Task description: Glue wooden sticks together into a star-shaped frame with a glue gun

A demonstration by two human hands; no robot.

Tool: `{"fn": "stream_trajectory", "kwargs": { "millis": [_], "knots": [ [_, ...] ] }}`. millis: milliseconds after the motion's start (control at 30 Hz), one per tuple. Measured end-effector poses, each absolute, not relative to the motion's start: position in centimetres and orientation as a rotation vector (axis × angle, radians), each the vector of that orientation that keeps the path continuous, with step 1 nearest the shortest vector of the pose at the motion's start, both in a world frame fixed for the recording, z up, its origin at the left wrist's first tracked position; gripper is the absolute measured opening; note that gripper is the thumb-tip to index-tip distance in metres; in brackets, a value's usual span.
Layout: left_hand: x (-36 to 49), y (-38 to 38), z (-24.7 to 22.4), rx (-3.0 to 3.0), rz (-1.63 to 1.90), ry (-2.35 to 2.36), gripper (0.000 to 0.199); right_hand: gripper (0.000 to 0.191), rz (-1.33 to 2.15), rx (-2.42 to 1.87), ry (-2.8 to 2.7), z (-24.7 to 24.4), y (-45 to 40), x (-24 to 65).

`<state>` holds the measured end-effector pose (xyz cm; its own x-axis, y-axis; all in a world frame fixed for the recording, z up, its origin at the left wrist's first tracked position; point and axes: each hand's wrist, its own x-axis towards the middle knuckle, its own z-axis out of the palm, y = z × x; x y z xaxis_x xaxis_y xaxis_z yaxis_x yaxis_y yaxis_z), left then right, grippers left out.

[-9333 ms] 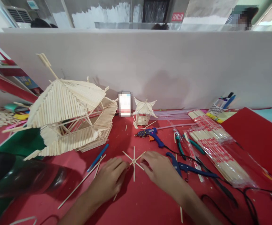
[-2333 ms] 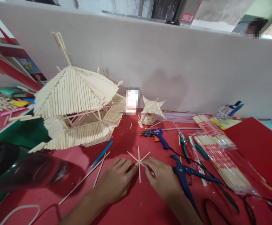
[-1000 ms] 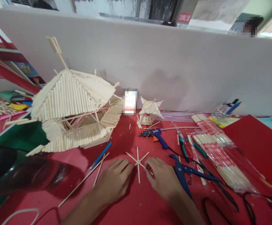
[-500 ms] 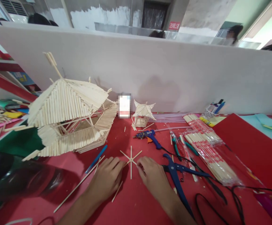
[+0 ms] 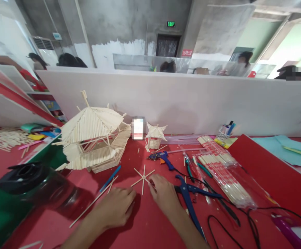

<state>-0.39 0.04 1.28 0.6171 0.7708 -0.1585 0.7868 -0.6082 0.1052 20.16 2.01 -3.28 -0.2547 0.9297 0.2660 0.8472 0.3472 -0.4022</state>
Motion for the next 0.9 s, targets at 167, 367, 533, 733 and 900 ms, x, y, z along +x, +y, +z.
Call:
{"fn": "stream_trajectory", "kwargs": {
  "millis": [167,367,533,733,900],
  "knots": [
    [0.0,-0.4,0.8,2.594,-0.302,1.411,0.026,0.012,0.233,-1.516,-2.109,-2.1,1.7,20.6],
    [-0.4,-0.2,1.3,2.591,-0.179,1.428,0.027,0.014,0.098,-1.525,-1.991,-1.1,2.5,23.2],
    [-1.8,1.1,1.2,2.429,0.16,1.323,0.024,0.018,0.021,-1.626,-1.961,-1.7,4.0,26.3],
    [-2.1,1.9,1.0,2.282,0.477,1.155,0.021,0.015,0.238,-1.722,-1.946,-2.2,5.3,29.6],
    [-1.0,2.2,-0.1,1.894,0.706,1.124,0.029,0.025,0.26,-1.743,-1.973,-2.6,6.1,30.2]
  ]
}}
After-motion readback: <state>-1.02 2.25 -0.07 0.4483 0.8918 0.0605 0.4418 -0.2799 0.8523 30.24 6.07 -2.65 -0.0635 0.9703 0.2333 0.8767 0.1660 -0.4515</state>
